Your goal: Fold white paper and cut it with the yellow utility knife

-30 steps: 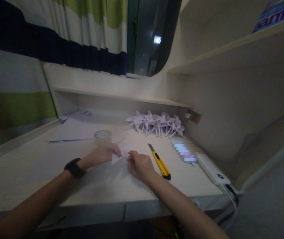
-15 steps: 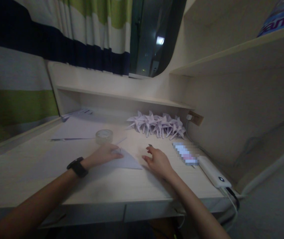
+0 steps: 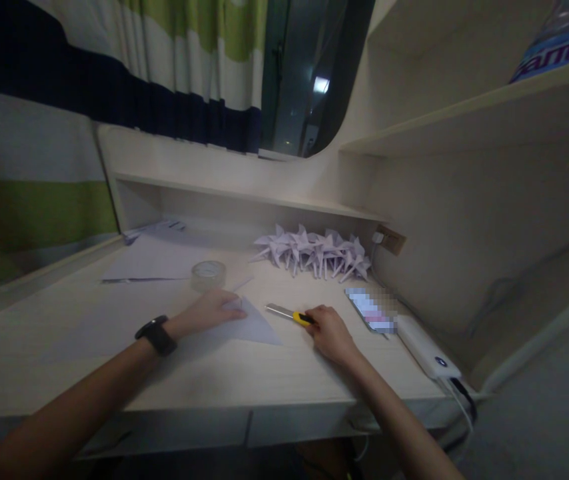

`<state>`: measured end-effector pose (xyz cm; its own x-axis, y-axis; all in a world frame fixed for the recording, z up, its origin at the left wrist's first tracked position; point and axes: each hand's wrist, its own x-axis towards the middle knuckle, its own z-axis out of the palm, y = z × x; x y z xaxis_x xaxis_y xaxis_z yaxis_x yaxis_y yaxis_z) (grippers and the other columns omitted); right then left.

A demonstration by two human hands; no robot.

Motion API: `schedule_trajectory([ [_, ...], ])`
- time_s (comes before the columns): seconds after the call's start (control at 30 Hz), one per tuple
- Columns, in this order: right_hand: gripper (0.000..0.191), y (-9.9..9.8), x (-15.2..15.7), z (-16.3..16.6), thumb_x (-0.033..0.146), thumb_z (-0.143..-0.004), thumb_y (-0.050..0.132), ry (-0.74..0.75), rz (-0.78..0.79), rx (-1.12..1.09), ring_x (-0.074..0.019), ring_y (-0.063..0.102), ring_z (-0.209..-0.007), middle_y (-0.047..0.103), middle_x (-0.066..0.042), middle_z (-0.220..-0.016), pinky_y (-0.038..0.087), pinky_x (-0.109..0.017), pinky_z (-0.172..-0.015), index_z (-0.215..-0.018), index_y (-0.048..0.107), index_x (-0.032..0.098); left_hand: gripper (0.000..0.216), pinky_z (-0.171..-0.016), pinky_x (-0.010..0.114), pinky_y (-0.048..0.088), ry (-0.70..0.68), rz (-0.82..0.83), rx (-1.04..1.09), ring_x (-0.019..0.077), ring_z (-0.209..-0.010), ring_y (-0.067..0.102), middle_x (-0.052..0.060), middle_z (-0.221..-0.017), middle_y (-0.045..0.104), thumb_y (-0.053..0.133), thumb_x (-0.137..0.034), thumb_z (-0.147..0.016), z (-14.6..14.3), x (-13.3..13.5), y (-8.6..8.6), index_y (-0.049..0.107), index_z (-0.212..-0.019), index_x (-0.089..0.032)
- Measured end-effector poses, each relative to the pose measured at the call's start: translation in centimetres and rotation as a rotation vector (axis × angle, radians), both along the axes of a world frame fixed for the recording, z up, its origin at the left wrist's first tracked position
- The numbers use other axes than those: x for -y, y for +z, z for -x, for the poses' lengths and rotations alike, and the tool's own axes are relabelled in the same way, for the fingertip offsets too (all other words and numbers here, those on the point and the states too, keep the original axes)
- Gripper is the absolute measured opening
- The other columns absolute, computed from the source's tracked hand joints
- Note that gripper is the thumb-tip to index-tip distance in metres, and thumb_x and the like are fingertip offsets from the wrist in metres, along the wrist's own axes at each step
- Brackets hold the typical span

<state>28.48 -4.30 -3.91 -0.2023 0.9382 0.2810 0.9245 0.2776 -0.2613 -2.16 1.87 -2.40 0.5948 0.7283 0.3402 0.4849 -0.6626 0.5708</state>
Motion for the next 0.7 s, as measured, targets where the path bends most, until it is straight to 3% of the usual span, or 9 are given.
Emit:
schedule_trajectory([
  [0.17, 0.035, 0.4, 0.0, 0.1, 0.006, -0.076, 0.054, 0.189, 0.003, -0.065, -0.0227, 0.058, -0.094, 0.066, -0.010, -0.101, 0.043, -0.034, -0.084, -0.106, 0.069, 0.017, 0.032, -0.054, 0.026, 0.026, 0.047, -0.014, -0.020, 0.0130, -0.057, 0.048, -0.002, -0.058, 0.053, 0.060, -0.040, -0.080, 0.0, -0.4, -0.5, 0.058, -0.061, -0.015],
  [0.7, 0.044, 2.1, 0.5, 1.2, -0.003, -0.070, 0.052, 0.400, 0.119, -0.018, -0.0192, 0.060, -0.088, 0.066, -0.007, -0.097, 0.045, -0.031, -0.080, -0.105, 0.070, 0.019, 0.028, -0.056, 0.026, 0.027, 0.105, 0.012, -0.051, 0.0154, -0.061, 0.051, 0.001, -0.062, 0.060, 0.060, -0.038, -0.078, -0.1, -0.5, -0.7, 0.063, -0.064, -0.013],
])
